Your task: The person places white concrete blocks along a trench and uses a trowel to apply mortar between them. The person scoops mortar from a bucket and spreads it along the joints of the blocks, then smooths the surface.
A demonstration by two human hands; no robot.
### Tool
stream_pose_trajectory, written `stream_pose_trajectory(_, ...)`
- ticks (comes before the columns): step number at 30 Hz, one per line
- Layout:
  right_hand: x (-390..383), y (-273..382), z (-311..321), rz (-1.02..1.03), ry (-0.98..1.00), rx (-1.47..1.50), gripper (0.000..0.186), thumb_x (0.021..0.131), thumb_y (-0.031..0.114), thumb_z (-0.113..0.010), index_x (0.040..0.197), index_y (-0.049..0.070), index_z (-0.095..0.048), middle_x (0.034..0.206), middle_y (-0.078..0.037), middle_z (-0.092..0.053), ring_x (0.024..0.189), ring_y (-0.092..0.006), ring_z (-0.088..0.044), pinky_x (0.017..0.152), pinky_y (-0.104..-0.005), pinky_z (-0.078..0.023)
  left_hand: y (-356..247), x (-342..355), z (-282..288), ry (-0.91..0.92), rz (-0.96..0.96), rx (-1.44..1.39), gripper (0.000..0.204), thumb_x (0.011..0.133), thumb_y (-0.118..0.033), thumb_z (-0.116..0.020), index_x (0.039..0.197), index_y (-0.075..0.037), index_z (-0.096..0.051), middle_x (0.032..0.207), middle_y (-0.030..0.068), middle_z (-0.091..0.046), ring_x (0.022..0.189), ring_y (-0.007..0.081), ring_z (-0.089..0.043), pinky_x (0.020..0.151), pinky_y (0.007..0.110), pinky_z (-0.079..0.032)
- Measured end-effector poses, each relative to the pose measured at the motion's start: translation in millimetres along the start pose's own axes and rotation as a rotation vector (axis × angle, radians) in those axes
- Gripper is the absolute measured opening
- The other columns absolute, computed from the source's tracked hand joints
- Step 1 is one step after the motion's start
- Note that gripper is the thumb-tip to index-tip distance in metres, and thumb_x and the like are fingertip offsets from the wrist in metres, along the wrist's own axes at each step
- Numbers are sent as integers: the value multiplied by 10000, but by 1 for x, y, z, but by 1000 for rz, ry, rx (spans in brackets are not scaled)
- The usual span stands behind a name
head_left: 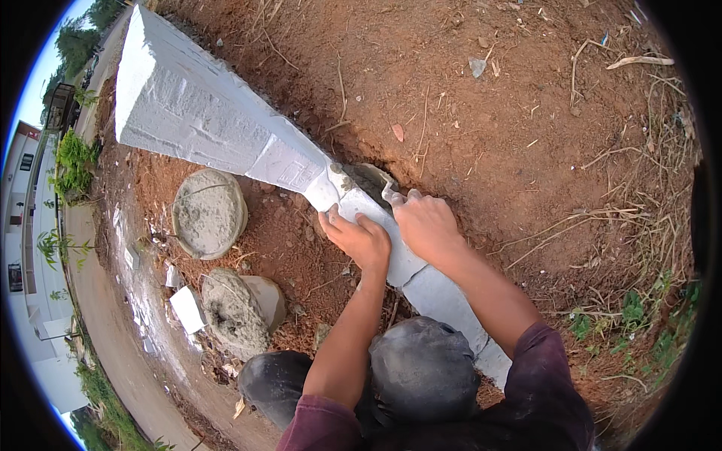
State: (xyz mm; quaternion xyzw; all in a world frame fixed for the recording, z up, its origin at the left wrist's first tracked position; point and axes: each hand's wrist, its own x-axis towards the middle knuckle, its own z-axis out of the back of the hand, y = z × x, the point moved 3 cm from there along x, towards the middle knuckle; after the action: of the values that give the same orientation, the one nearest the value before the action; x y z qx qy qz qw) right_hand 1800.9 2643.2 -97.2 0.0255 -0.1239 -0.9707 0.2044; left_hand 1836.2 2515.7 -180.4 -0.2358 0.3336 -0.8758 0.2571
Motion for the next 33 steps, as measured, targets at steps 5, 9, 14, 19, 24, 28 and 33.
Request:
stream_pose_trajectory(5, -21, 2, 11, 2, 79, -74, 273, 887, 105, -590, 1132, -2, -647, 959, -205, -700, 797, -359, -731, 684, -450, -588, 14, 5, 7, -18, -21, -89, 553, 897, -48, -565, 1383, 131, -371, 1456, 355, -300, 1371, 514, -299, 1154, 557, -235)
stream_pose_trajectory(9, -71, 14, 51, -91, -17, 76, 513, 887, 175, -686, 1352, 21, -534, 1091, -222, -656, 902, -415, -690, 767, -510, -552, 53, 8, 56, 382, 179, -26, 680, 984, -277, -562, 1533, -39, -239, 1563, 252, -184, 1457, 465, -182, 1175, 582, -176)
stream_pose_trajectory(14, -98, 6, 79, -45, -178, 583, 426, 906, 164, -668, 1280, -2, -549, 992, -232, -660, 880, -384, -663, 814, -452, -517, -13, 19, 240, 596, -591, -131, 285, 953, -111, -613, 1211, 4, -570, 1137, 194, -631, 1018, 395, -606, 851, 436, -501)
stream_pose_trajectory(19, -67, 97, 84, 239, 172, 656, 405, 905, 203, -671, 1211, 21, -478, 928, -247, -660, 840, -435, -660, 761, -496, -499, -94, -50, 459, 322, -992, -106, 360, 900, -178, -748, 1197, -47, -593, 825, 137, -706, 625, 208, -670, 573, 328, -531)
stream_pose_trajectory(24, -16, 209, 58, 623, 163, 228, 432, 906, 171, -650, 1258, -8, -476, 971, -243, -662, 841, -442, -671, 745, -504, -547, -101, -128, 479, -127, -1202, -221, 731, 1003, -327, -605, 1584, -278, -164, 917, 160, -686, 677, 261, -674, 562, 367, -526)
stream_pose_trajectory(28, 12, 267, 38, 825, -24, -7, 386, 896, 103, -594, 1251, -25, -514, 1014, -202, -660, 827, -365, -703, 697, -470, -576, -98, -154, 471, -344, -1069, -264, 849, 983, -250, -649, 1607, -313, -77, 770, 118, -690, 529, 233, -651, 472, 331, -513)
stream_pose_trajectory(33, 32, 280, 9, 735, -45, -87, 263, 900, 61, -556, 1147, -31, -556, 934, -194, -683, 791, -343, -725, 686, -443, -587, -67, -157, 477, -324, -982, -296, 701, 1004, -175, -595, 1572, -219, -186, 757, 131, -698, 557, 250, -670, 487, 342, -529)
